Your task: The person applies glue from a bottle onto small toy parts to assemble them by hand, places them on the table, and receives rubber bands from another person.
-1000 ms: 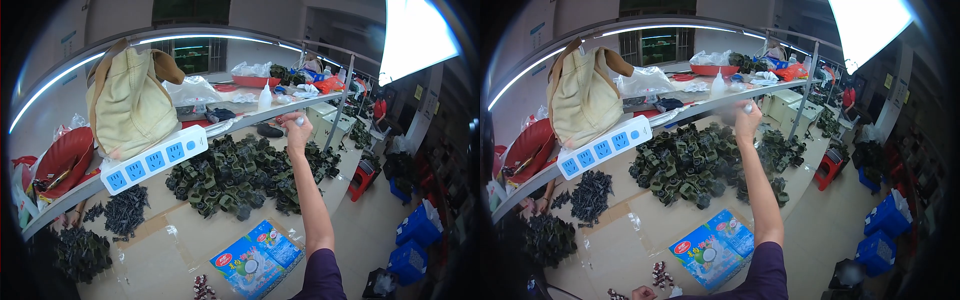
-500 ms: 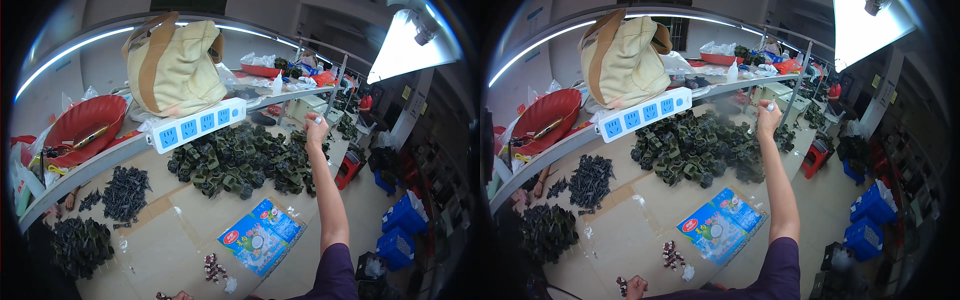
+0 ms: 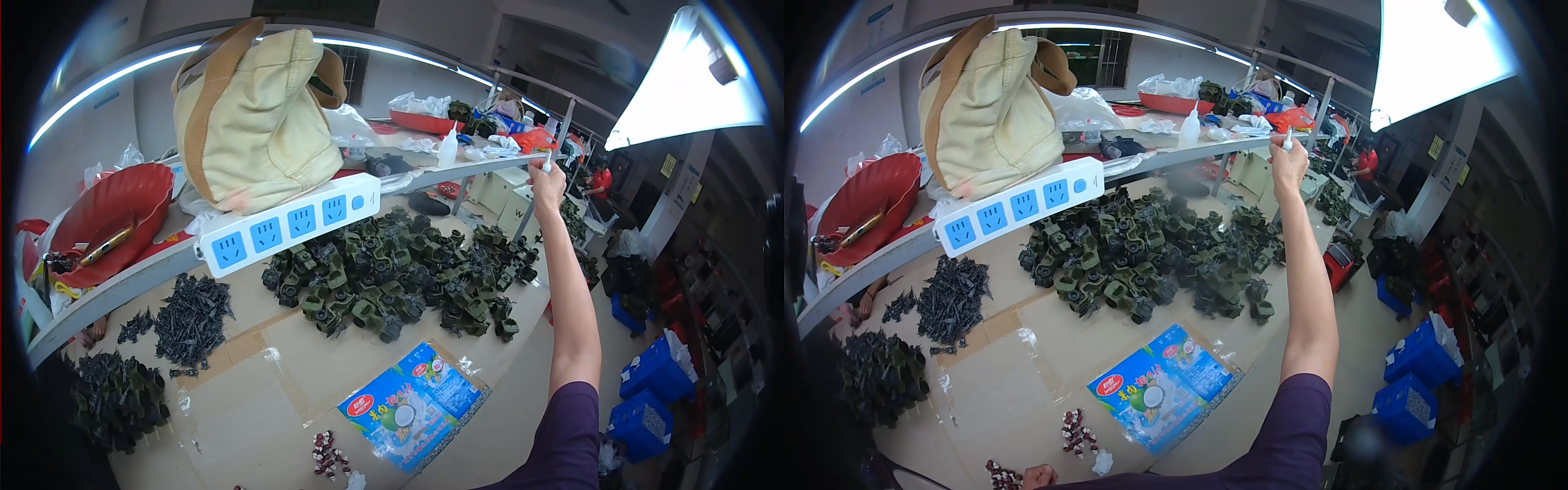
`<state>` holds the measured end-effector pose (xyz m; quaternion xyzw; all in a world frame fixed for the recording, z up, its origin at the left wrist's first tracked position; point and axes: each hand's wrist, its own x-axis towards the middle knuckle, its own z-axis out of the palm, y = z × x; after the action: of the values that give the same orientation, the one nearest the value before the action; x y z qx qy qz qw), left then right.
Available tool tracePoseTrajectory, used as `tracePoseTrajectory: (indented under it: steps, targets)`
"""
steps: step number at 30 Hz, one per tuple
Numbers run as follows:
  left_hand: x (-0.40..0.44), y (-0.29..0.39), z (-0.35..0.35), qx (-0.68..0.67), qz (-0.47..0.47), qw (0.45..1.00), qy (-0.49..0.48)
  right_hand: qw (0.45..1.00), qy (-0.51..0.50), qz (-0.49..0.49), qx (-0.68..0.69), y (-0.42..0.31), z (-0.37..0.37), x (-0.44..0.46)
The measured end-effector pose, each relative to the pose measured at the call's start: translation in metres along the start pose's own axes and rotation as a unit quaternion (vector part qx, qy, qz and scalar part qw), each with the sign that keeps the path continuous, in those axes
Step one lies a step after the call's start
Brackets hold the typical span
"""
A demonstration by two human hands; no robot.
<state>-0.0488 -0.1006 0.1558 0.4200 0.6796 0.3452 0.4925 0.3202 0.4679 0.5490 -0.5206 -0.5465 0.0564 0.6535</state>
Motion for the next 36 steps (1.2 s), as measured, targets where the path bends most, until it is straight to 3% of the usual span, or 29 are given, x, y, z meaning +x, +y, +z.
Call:
tracePoseTrajectory:
  steps: [5, 9, 11, 13, 14, 16, 19, 23, 32, 36]
  targets:
    - [0.053, 0.02, 0.025, -0.004, 0.018, 1.0, -0.003, 0.996, -0.012, -0.034, -0.086, 0.028, 0.015, 0.047]
    - [0.093, 0.244, 0.017, -0.008, 0.033, 0.999, -0.01, 0.991, -0.01, -0.04, -0.124, 0.05, 0.025, 0.075]
    - [0.084, 0.288, 0.025, -0.01, 0.039, 0.999, -0.013, 0.989, -0.016, -0.049, -0.138, 0.06, 0.033, 0.086]
    - [0.145, 0.152, 0.052, -0.01, 0.043, 0.999, -0.016, 0.987, -0.041, -0.077, -0.133, 0.06, 0.043, 0.088]
    - [0.134, 0.063, 0.058, -0.011, 0.044, 0.999, -0.017, 0.984, -0.068, -0.104, -0.128, 0.06, 0.049, 0.089]
    - [0.146, 0.063, 0.06, -0.013, 0.048, 0.999, -0.016, 0.977, -0.098, -0.144, -0.126, 0.061, 0.066, 0.096]
    - [0.16, 0.062, 0.066, -0.019, 0.051, 0.998, -0.011, 0.945, -0.222, -0.185, -0.155, 0.058, 0.095, 0.111]
    - [0.176, 0.064, 0.067, -0.023, 0.052, 0.998, -0.002, 0.93, -0.3, -0.124, -0.171, 0.068, 0.135, 0.137]
    - [0.2, 0.068, 0.064, -0.029, 0.058, 0.998, 0.009, 0.876, -0.377, -0.184, -0.239, 0.095, 0.205, 0.168]
    - [0.209, 0.068, 0.059, -0.025, 0.064, 0.998, -0.007, 0.814, -0.338, -0.301, -0.364, 0.106, 0.225, 0.173]
